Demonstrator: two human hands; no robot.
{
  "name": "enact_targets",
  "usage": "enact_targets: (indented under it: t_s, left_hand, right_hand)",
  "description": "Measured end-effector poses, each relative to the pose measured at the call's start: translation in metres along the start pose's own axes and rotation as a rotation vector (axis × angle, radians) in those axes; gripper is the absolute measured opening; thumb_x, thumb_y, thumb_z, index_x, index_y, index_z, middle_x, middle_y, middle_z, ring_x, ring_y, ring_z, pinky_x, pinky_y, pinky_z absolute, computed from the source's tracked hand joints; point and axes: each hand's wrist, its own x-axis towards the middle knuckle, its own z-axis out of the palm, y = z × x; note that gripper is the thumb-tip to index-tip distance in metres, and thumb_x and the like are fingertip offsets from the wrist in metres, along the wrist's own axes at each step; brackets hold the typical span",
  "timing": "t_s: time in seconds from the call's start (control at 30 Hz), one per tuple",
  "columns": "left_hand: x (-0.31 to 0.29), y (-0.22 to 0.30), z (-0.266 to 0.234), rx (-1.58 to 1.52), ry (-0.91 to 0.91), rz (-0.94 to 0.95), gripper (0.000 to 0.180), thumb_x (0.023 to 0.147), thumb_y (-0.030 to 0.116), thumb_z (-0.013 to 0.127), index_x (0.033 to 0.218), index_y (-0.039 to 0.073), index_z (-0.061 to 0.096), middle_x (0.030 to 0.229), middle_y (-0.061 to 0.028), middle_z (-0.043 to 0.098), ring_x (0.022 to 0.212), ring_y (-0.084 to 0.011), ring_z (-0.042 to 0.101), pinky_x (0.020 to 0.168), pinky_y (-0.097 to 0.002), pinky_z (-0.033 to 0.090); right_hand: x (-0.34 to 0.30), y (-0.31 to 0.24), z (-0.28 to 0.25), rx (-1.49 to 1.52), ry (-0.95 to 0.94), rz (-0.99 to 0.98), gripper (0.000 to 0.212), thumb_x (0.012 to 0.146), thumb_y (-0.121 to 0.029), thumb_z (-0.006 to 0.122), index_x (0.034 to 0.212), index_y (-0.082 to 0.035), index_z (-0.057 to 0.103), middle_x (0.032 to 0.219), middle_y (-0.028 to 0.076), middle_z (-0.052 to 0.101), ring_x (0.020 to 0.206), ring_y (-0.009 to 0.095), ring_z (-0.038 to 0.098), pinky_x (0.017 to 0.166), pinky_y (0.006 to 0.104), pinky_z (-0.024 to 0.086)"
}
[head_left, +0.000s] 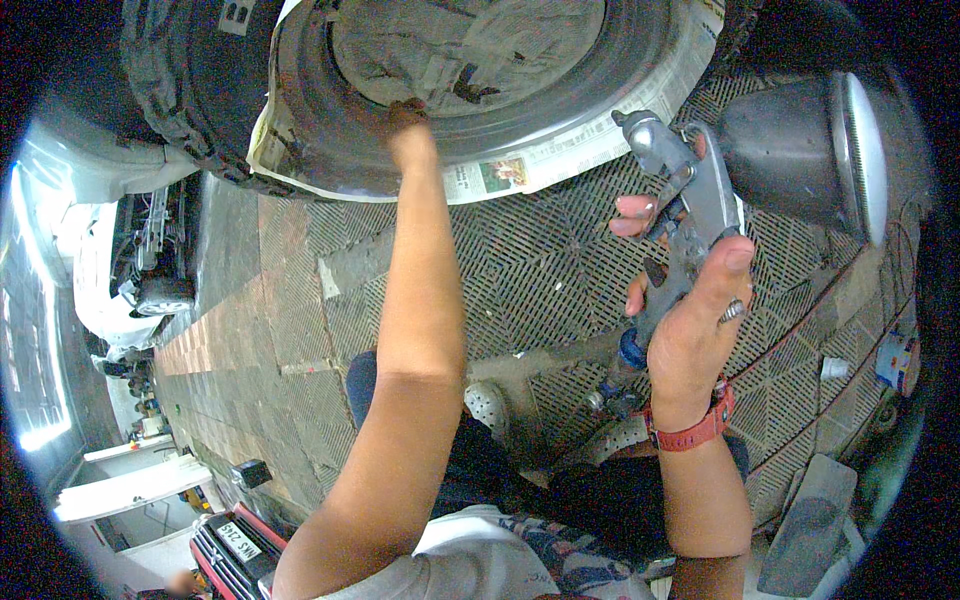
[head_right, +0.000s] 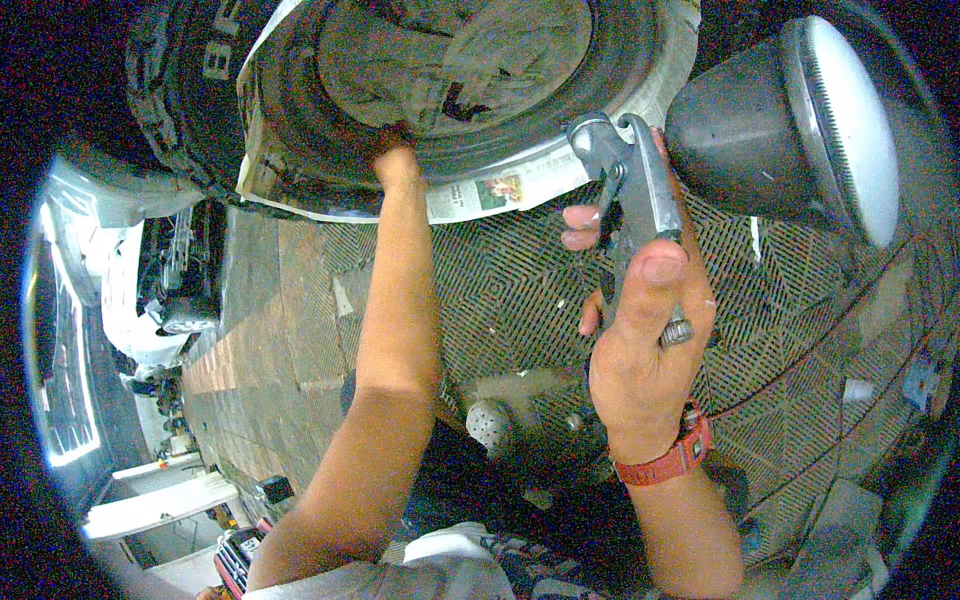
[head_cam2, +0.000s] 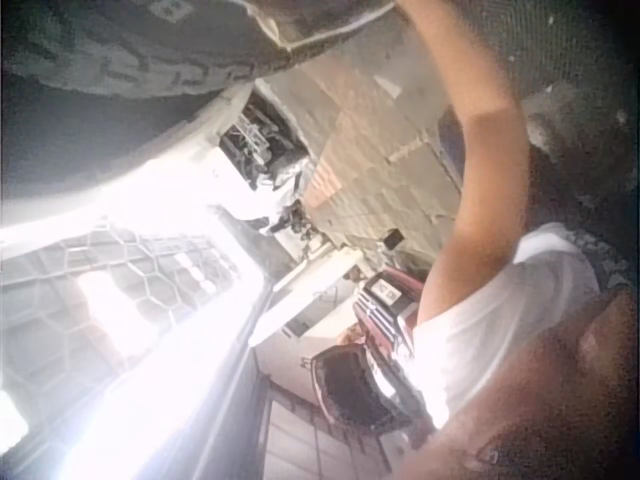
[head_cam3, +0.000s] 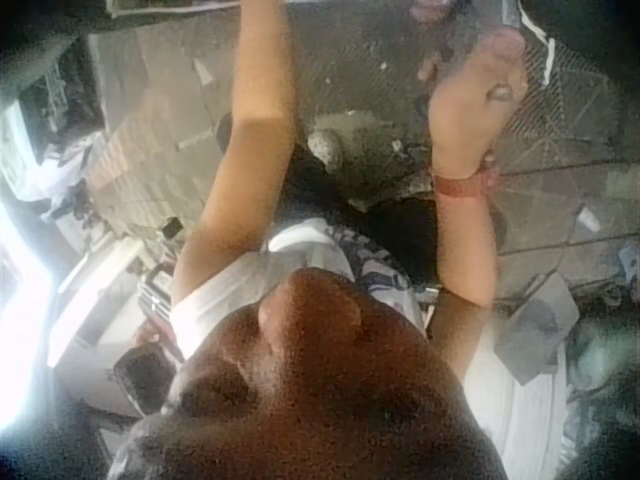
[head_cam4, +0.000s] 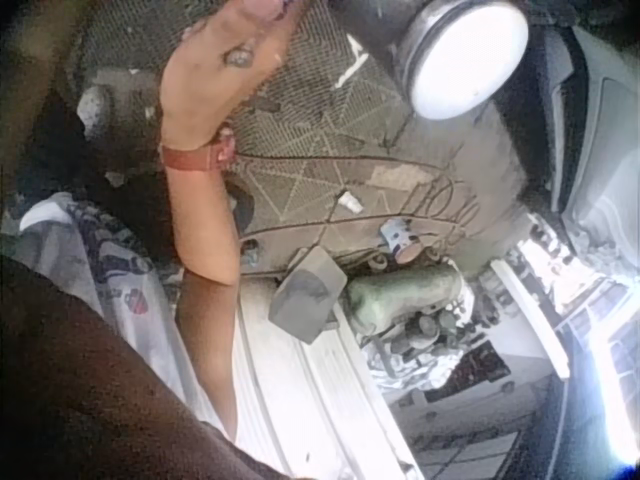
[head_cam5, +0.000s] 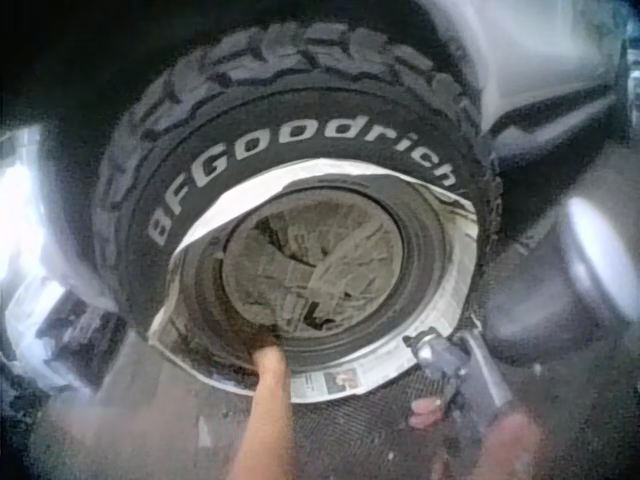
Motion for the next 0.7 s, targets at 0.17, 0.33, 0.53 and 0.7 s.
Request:
enact_targets:
  t_s: [0.17, 0.33, 0.53, 0.7]
  left_hand:
    - [-0.086, 0.078, 0.080, -0.552, 0.147, -0.582, 0.037, 0.109, 0.015, 0.053, 0.146, 0.015, 0.051, 0.110, -0.0038, 0.068, 0.088, -0.0155, 0.060, 0.076, -0.0328, 0.049]
    - [-0.100, 0.075, 0.094, -0.740, 0.270, -0.728, 0.021, 0.112, 0.019, 0.047, 0.122, 0.013, 0.064, 0.108, -0.0019, 0.067, 0.090, -0.0155, 0.061, 0.076, -0.0325, 0.050]
    - [-0.106, 0.055, 0.118, -1.146, 0.275, -0.834, 0.021, 0.112, 0.025, 0.050, 0.121, 0.014, 0.065, 0.105, -0.0001, 0.065, 0.091, -0.0139, 0.060, 0.074, -0.0302, 0.048]
    - [-0.129, 0.062, 0.153, -1.270, 0.217, -0.998, 0.022, 0.111, 0.034, 0.052, 0.115, 0.017, 0.065, 0.103, 0.0019, 0.066, 0.086, -0.0129, 0.057, 0.073, -0.0287, 0.046]
  right_hand:
    - [0.001, 0.001, -0.004, -0.063, 0.048, 0.000, 0.087, 0.111, -0.073, 0.025, 0.167, -0.008, 0.038, 0.116, 0.014, 0.076, 0.096, 0.018, 0.072, 0.054, 0.0279, 0.050]
    - [-0.002, -0.005, 0.000, -0.044, 0.031, 0.011, 0.088, 0.110, -0.074, 0.025, 0.167, -0.008, 0.039, 0.116, 0.014, 0.076, 0.097, 0.018, 0.072, 0.054, 0.0282, 0.050]
    - [-0.002, -0.003, -0.005, -0.027, 0.036, 0.009, 0.088, 0.110, -0.074, 0.026, 0.166, -0.007, 0.040, 0.116, 0.017, 0.076, 0.095, 0.019, 0.073, 0.053, 0.0287, 0.050]
    - [0.000, -0.002, -0.010, -0.019, 0.073, 0.022, 0.086, 0.111, -0.073, 0.027, 0.166, -0.008, 0.040, 0.116, 0.017, 0.076, 0.095, 0.020, 0.074, 0.053, 0.0289, 0.051]
